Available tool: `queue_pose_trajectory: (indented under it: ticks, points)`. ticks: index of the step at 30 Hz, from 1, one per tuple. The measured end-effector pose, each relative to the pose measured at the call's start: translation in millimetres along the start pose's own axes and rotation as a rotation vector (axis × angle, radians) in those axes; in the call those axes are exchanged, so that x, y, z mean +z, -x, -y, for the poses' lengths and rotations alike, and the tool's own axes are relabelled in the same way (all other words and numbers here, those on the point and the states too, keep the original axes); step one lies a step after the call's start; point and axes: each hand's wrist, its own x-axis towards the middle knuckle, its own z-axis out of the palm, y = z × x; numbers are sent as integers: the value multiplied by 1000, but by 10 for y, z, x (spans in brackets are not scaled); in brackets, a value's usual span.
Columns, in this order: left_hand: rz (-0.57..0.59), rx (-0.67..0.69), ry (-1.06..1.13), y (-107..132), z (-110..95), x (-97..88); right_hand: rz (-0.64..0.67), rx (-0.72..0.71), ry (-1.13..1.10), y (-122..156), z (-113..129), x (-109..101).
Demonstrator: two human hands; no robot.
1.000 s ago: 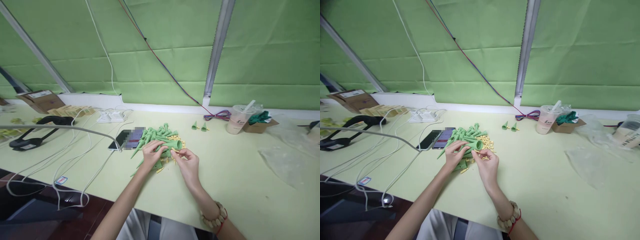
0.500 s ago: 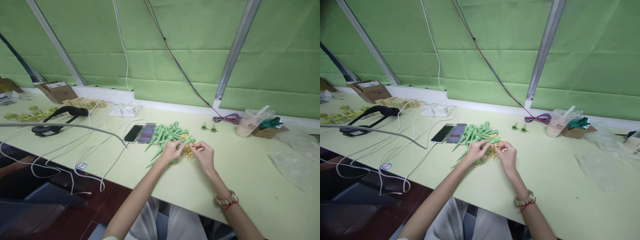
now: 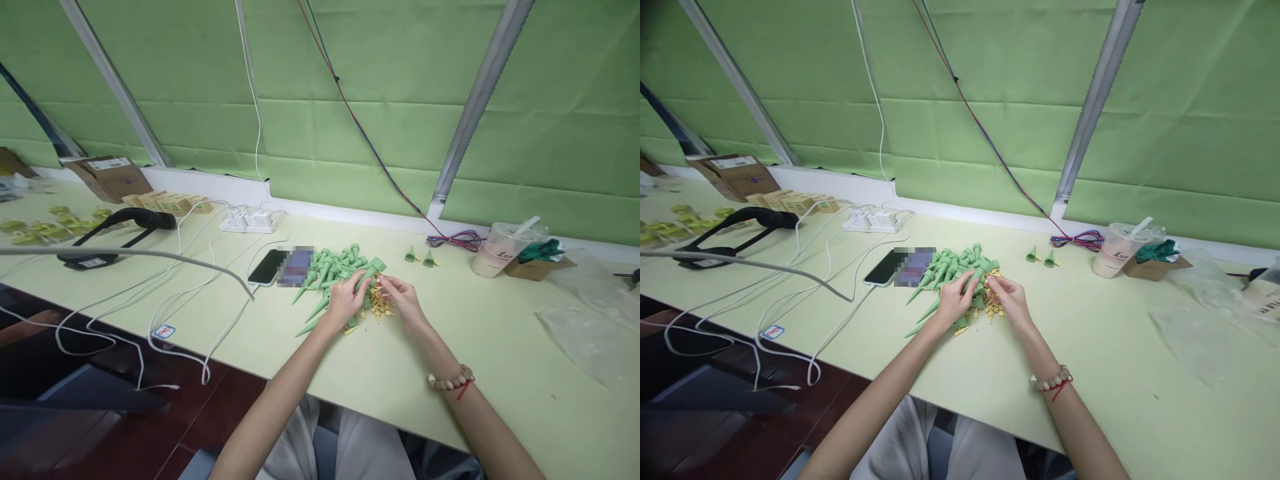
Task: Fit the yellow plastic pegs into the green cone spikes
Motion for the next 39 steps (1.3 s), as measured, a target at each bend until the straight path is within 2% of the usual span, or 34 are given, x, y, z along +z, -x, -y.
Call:
queue_pose_trajectory:
  ticks: [3,11,15,19,25,27,30,32,35,39]
  points:
    - [-55,61,17,8,-4,18,28,51,-136,4,-14,-13]
    - [-128,247,-17,27,-3,38,137,122,-202,62,8,-70]
    - [-116,284,-58,17,5,26,219,94,-169,84,-32,-90]
    - [-77,276,-114,20,11,39,211,49,-112,68,-86,-127]
    - [27,236,-131,83,-28,111,81,-16,26,64,-152,-177]
    - [58,218,-142,98,-34,130,1,-96,105,65,-183,-187]
    - [86,193,-176,99,-18,150,-138,-294,303,60,-235,-194]
    - [96,185,-192,88,0,154,-206,-357,389,57,-259,-185]
    - [83,169,-192,71,15,146,-158,-228,302,61,-251,-145]
    - [51,143,-176,66,11,130,56,38,-22,80,-180,-95]
